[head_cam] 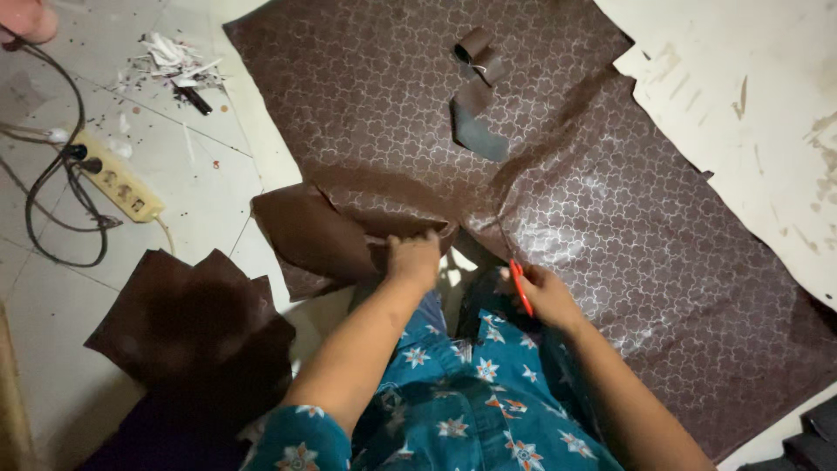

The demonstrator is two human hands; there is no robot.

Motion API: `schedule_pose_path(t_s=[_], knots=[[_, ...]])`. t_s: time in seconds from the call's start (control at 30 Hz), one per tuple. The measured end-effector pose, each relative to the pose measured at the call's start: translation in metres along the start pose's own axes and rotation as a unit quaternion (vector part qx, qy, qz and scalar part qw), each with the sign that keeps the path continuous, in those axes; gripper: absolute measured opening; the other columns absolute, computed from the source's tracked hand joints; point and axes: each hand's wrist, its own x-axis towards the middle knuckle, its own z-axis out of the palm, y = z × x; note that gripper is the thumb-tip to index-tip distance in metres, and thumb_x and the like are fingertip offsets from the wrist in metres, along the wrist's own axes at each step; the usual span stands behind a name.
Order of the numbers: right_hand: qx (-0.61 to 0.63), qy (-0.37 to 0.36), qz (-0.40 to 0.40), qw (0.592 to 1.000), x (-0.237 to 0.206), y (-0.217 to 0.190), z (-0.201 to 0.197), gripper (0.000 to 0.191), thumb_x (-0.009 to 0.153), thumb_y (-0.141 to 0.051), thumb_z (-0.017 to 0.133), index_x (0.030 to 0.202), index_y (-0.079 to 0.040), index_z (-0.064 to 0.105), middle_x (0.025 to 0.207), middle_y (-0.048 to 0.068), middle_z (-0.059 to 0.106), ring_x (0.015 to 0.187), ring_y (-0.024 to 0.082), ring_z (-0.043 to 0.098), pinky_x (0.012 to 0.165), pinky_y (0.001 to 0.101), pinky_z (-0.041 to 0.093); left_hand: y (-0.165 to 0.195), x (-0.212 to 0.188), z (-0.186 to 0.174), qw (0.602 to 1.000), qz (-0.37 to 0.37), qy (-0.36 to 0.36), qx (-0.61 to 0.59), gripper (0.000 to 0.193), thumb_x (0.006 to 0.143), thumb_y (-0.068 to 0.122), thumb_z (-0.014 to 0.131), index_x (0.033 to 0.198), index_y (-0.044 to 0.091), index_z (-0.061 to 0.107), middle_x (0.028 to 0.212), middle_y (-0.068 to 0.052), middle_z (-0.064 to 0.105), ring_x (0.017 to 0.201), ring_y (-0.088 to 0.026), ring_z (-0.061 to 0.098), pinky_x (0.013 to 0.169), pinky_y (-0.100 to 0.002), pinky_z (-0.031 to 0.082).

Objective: The person cuts a large brown patterned fabric sheet using red-handled scissors. They hold the fabric with one hand and cut along straight lines, separating pieces and setting them aside on the floor.

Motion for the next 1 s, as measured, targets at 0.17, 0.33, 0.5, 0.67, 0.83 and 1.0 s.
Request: schedule_pose_path(t_s=[0.17, 0.33, 0.5, 0.67, 0.83, 1.0], knots=[[0.094, -0.113, -0.014, 0.989, -0.018, 0.014, -0.025, 0.047, 0.094, -0.046, 0.064, 0.107, -0.001, 0.066, 0.082, 0.009, 0.071, 0.069, 0.015, 0.068, 0.063, 0.0296, 0.057, -0.003, -0.015, 0.006, 0.995, 0.039, -0.095, -0.014, 0.028, 0.096, 0.014, 0.055, 0.12, 0.002, 0.063, 0.091, -0.018, 0.075, 0.085, -0.036, 0.074, 0.07, -0.05, 0.059], [0.099, -0.235, 0.091, 0.963, -0.029, 0.002, -0.027, 0.063, 0.091, -0.06, 0.054, 0.105, 0.0, 0.07, 0.076, 0.013, 0.072, 0.063, 0.019, 0.07, 0.055, 0.0316, 0.055, 0.017, -0.041, -0.016, 0.992, 0.037, -0.118, -0.029, 0.058, 0.09, 0.008, 0.053, 0.146, -0.003, 0.045, 0.08, -0.018, 0.075, 0.072, -0.034, 0.075, 0.06, -0.048, 0.059], [0.197, -0.274, 0.215, 0.917, -0.018, -0.017, -0.019, 0.07, 0.088, -0.068, 0.053, 0.104, 0.0, 0.064, 0.079, 0.012, 0.071, 0.063, 0.023, 0.07, 0.057, 0.0338, 0.058, 0.033, -0.054, -0.033, 0.994, 0.036, -0.1, -0.004, 0.064, 0.088, 0.008, 0.054, 0.15, -0.002, 0.044, 0.076, -0.014, 0.074, 0.066, -0.029, 0.074, 0.064, -0.042, 0.058], [0.166, -0.24, 0.233, 0.928, 0.014, -0.028, -0.007, 0.072, 0.083, -0.07, 0.058, 0.102, -0.002, 0.065, 0.078, 0.012, 0.07, 0.062, 0.023, 0.069, 0.058, 0.0352, 0.059, 0.028, -0.061, -0.033, 0.996, 0.044, -0.068, -0.025, 0.065, 0.086, 0.009, 0.055, 0.149, -0.001, 0.046, 0.071, -0.012, 0.072, 0.063, -0.028, 0.072, 0.062, -0.04, 0.058], [0.169, -0.209, 0.245, 0.931, 0.043, -0.032, 0.002, 0.065, 0.079, -0.065, 0.067, 0.102, -0.004, 0.067, 0.075, 0.01, 0.065, 0.06, 0.021, 0.066, 0.056, 0.0385, 0.058, 0.026, -0.059, -0.036, 0.996, 0.041, -0.068, -0.032, 0.063, 0.086, 0.009, 0.055, 0.148, 0.001, 0.048, 0.07, -0.011, 0.072, 0.062, -0.028, 0.072, 0.06, -0.04, 0.057], [0.124, -0.217, 0.201, 0.947, 0.059, -0.031, 0.004, 0.068, 0.083, -0.065, 0.067, 0.106, -0.002, 0.07, 0.075, 0.009, 0.067, 0.059, 0.019, 0.065, 0.055, 0.0329, 0.056, 0.023, -0.06, -0.035, 0.997, 0.058, -0.052, -0.014, 0.061, 0.086, 0.01, 0.055, 0.146, 0.001, 0.05, 0.068, -0.01, 0.071, 0.06, -0.027, 0.071, 0.059, -0.039, 0.056]])
